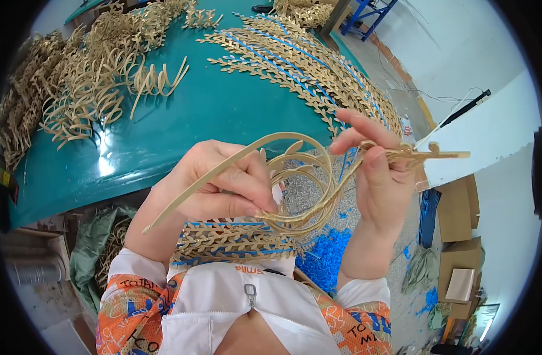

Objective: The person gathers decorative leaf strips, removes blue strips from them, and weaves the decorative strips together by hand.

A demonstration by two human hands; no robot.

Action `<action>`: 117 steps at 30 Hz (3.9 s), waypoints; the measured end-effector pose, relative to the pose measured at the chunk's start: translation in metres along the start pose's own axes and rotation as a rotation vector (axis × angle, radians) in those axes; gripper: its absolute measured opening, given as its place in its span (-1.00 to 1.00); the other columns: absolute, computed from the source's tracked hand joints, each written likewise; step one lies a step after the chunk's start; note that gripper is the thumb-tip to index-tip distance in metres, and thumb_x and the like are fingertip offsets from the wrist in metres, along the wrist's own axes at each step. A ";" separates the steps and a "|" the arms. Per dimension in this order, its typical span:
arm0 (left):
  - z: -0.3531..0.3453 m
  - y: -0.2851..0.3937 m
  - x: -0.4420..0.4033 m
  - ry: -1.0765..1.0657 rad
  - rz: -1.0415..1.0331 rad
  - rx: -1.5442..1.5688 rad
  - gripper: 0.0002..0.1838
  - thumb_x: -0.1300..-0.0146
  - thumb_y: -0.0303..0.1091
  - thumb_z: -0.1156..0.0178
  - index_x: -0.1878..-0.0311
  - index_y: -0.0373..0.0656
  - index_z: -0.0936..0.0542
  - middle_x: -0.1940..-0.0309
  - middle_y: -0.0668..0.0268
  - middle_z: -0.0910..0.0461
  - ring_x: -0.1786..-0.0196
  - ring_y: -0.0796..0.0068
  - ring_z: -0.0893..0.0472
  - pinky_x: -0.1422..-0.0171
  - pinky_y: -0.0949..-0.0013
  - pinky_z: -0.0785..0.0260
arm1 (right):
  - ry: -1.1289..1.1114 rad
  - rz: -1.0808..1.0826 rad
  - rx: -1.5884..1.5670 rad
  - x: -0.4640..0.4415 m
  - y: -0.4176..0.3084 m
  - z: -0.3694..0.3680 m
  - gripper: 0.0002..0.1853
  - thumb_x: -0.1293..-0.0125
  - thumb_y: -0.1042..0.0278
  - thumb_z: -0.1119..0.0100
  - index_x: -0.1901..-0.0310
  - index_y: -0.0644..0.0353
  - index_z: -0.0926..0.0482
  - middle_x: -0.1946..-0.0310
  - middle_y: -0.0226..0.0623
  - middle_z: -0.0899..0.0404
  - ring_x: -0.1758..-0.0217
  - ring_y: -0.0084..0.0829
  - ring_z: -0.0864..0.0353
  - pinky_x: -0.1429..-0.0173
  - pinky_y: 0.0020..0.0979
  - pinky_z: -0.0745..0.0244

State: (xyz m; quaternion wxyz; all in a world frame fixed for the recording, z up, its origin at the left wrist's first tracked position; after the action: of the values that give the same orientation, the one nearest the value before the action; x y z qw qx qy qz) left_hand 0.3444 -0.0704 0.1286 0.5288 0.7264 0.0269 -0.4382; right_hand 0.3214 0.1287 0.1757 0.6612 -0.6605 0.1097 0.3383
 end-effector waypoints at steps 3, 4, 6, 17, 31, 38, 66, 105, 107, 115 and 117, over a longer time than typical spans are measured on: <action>0.003 -0.004 -0.003 -0.056 -0.091 -0.029 -0.89 0.08 -0.49 -0.25 0.44 -0.33 -0.62 0.55 0.18 -0.53 0.50 0.39 -0.50 0.47 0.46 -0.30 | -0.070 -0.115 -0.144 0.002 0.003 -0.007 -0.64 -0.15 0.23 -0.14 0.10 0.31 -0.50 0.31 -0.20 -0.54 0.26 -0.46 -0.53 0.17 -0.47 -0.41; 0.004 -0.005 -0.003 -0.091 -0.072 -0.006 -0.89 0.07 -0.50 -0.24 0.44 -0.34 -0.61 0.55 0.17 -0.53 0.50 0.38 -0.50 0.46 0.44 -0.32 | -0.069 -0.159 -0.213 0.003 0.003 -0.009 -0.64 -0.15 0.24 -0.15 0.09 0.31 -0.49 0.33 -0.20 -0.54 0.26 -0.47 -0.53 0.18 -0.49 -0.41; 0.006 -0.005 -0.004 -0.127 -0.051 0.016 -0.90 0.06 -0.51 -0.24 0.45 -0.35 -0.61 0.55 0.17 -0.52 0.50 0.38 -0.50 0.46 0.43 -0.33 | -0.090 -0.262 -0.319 0.004 0.001 -0.012 -0.63 -0.15 0.24 -0.14 0.08 0.32 -0.48 0.37 -0.22 -0.55 0.27 -0.48 -0.53 0.20 -0.51 -0.42; 0.022 -0.041 -0.004 -0.269 0.009 0.233 -0.80 0.02 -0.41 -0.21 0.31 -0.29 -0.60 0.27 0.14 -0.52 0.27 0.45 -0.50 0.34 0.46 -0.34 | 0.066 -0.448 -0.590 0.015 0.008 -0.032 -0.67 -0.15 0.35 -0.16 0.07 0.33 -0.48 0.39 -0.35 -0.54 0.38 -0.65 -0.45 0.27 -0.60 -0.37; -0.018 0.001 0.000 0.382 0.004 -0.789 -0.70 0.11 -0.54 -0.31 0.24 -0.36 -0.54 0.33 0.15 -0.56 0.58 0.64 -0.43 0.52 0.58 -0.26 | 0.292 -0.306 -0.227 0.011 0.018 -0.039 -0.70 -0.14 0.40 -0.17 0.12 0.40 -0.49 0.40 -0.34 -0.54 0.33 -0.63 -0.46 0.18 -0.63 -0.34; -0.019 -0.002 0.002 0.323 0.044 -0.683 -0.83 0.09 -0.53 -0.28 0.34 -0.23 -0.60 0.60 0.27 -0.55 0.58 0.49 -0.47 0.52 0.48 -0.26 | 0.144 0.159 0.560 0.011 0.010 -0.022 -0.70 -0.06 0.32 -0.23 0.12 0.15 -0.57 0.23 -0.23 -0.49 0.14 -0.45 -0.43 0.04 -0.44 -0.31; -0.007 -0.009 -0.004 0.043 0.031 -0.509 -0.67 0.13 -0.41 -0.33 0.22 -0.26 -0.58 0.48 0.26 -0.59 0.54 0.47 -0.39 0.46 0.45 -0.15 | 0.104 -0.149 -0.035 0.020 0.012 -0.027 -0.66 -0.03 0.42 -0.25 0.10 0.23 -0.54 0.33 -0.41 -0.52 0.21 -0.53 -0.34 0.16 -0.54 -0.28; -0.021 0.004 -0.002 0.292 0.224 -0.303 -0.84 0.11 -0.56 -0.29 0.37 -0.20 -0.63 0.55 0.35 -0.58 0.51 0.62 -0.42 0.42 0.53 -0.25 | 0.064 0.487 0.340 0.033 -0.018 0.003 -0.74 -0.19 0.25 -0.06 0.26 0.31 -0.54 0.22 -0.08 -0.43 0.07 -0.22 -0.34 -0.10 -0.21 -0.11; -0.021 0.003 -0.003 0.266 0.179 -0.318 -0.84 0.11 -0.56 -0.30 0.37 -0.20 -0.63 0.55 0.35 -0.58 0.51 0.62 -0.42 0.42 0.53 -0.25 | 0.115 0.451 0.355 0.033 -0.015 0.005 -0.74 -0.20 0.24 -0.05 0.26 0.30 -0.54 0.22 -0.08 -0.43 0.07 -0.20 -0.34 -0.10 -0.20 -0.10; -0.024 0.003 -0.004 0.200 0.070 -0.354 -0.82 0.20 -0.54 -0.33 0.42 -0.22 -0.64 0.55 0.30 -0.60 0.51 0.52 -0.41 0.39 0.46 -0.21 | 0.272 0.127 0.065 0.019 -0.005 0.001 -0.73 0.01 0.34 -0.29 0.30 0.34 -0.60 0.38 -0.27 -0.48 0.23 -0.45 -0.41 0.13 -0.49 -0.29; -0.023 0.003 -0.005 0.170 0.044 -0.374 -0.82 0.19 -0.52 -0.33 0.41 -0.21 -0.64 0.54 0.30 -0.60 0.51 0.51 -0.41 0.39 0.46 -0.21 | 0.241 0.098 0.021 0.018 -0.003 0.000 -0.74 0.00 0.36 -0.28 0.29 0.34 -0.59 0.37 -0.28 -0.49 0.24 -0.47 -0.41 0.15 -0.51 -0.29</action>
State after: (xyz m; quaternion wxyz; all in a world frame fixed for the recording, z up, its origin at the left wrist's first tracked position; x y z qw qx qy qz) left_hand 0.3569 -0.0515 0.1355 0.6598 0.6502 0.1366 -0.3509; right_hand 0.3362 0.1342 0.1676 0.6328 -0.6833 0.2240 0.2870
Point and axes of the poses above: each hand's wrist, its own x-axis away from the middle knuckle, its own z-axis out of the back of the hand, y = z × x, the point moved 2 cm from there along -x, towards the middle knuckle
